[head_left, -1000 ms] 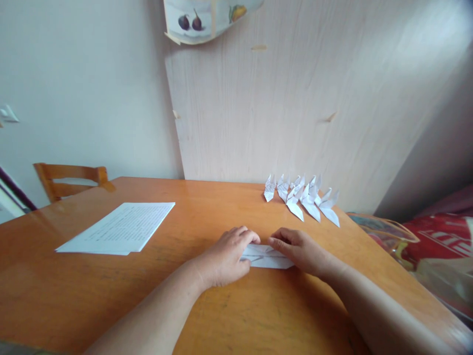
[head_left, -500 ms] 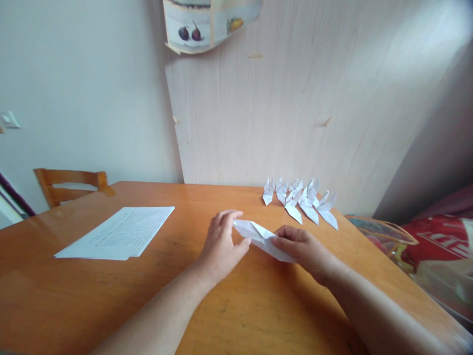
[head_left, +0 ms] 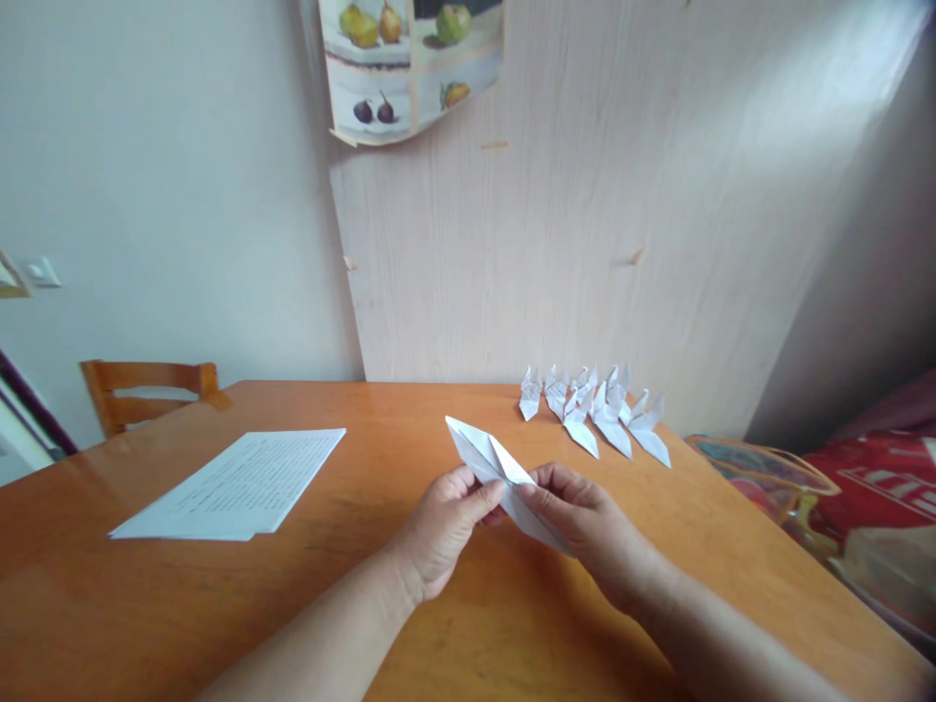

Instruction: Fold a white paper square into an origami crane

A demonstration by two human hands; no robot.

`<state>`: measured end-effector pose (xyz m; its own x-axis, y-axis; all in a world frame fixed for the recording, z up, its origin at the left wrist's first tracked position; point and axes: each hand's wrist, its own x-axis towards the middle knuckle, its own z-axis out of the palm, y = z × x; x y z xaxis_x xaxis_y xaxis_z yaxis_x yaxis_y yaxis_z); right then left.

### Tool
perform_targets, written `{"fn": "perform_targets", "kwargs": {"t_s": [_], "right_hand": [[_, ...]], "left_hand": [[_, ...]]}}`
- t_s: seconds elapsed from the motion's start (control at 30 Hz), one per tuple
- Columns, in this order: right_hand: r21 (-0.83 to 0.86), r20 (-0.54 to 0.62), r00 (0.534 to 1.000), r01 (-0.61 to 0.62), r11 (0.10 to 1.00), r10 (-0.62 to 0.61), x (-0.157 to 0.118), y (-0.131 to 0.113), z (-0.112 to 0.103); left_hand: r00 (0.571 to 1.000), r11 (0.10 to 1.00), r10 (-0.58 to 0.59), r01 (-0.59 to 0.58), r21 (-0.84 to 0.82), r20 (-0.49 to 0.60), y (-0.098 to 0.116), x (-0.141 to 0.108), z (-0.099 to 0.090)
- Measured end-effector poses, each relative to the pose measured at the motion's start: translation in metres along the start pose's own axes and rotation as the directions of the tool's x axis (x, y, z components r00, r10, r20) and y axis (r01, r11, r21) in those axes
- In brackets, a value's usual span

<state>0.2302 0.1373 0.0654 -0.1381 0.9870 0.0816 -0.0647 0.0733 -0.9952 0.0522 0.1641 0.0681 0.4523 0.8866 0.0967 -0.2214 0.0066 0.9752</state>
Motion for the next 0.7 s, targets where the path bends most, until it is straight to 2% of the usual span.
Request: {"fn": "perform_targets", "kwargs": {"t_s": [0.07,0.23,0.4,0.53,0.7], "right_hand": [[-0.011,0.001,1.0,0.011,1.0,-0.011,-0.002,-0.001,0.001],[-0.099,-0.084,0.994,0.068,0.993,-0.076,-0.002,-0.004,0.0],[-0.237,-0.159,0.966,0.164,0.958,-0.205,-0.001,0.002,-0.003],[-0.412,-0.167,0.935,0.222,0.884,-0.313,0.0,0.009,-0.005],[-0.471,-0.166,0.93,0.218,0.855,-0.328,0.002,0.012,-0.008]], "left_hand": [[1.0,1.0,0.003,-0.002,0.012,-0.024,0.0,0.0,-0.002],[0.998,0.998,0.003,0.001,0.067,-0.066,0.005,0.0,-0.002],[0.996,1.0,0.01,-0.007,0.03,-0.089,0.01,-0.002,0.005],[0.995,0.998,-0.02,0.026,0.059,-0.102,0.007,-0.003,0.005],[0.998,0.992,0.002,0.006,0.129,-0.064,0.003,-0.002,0.001]]}}
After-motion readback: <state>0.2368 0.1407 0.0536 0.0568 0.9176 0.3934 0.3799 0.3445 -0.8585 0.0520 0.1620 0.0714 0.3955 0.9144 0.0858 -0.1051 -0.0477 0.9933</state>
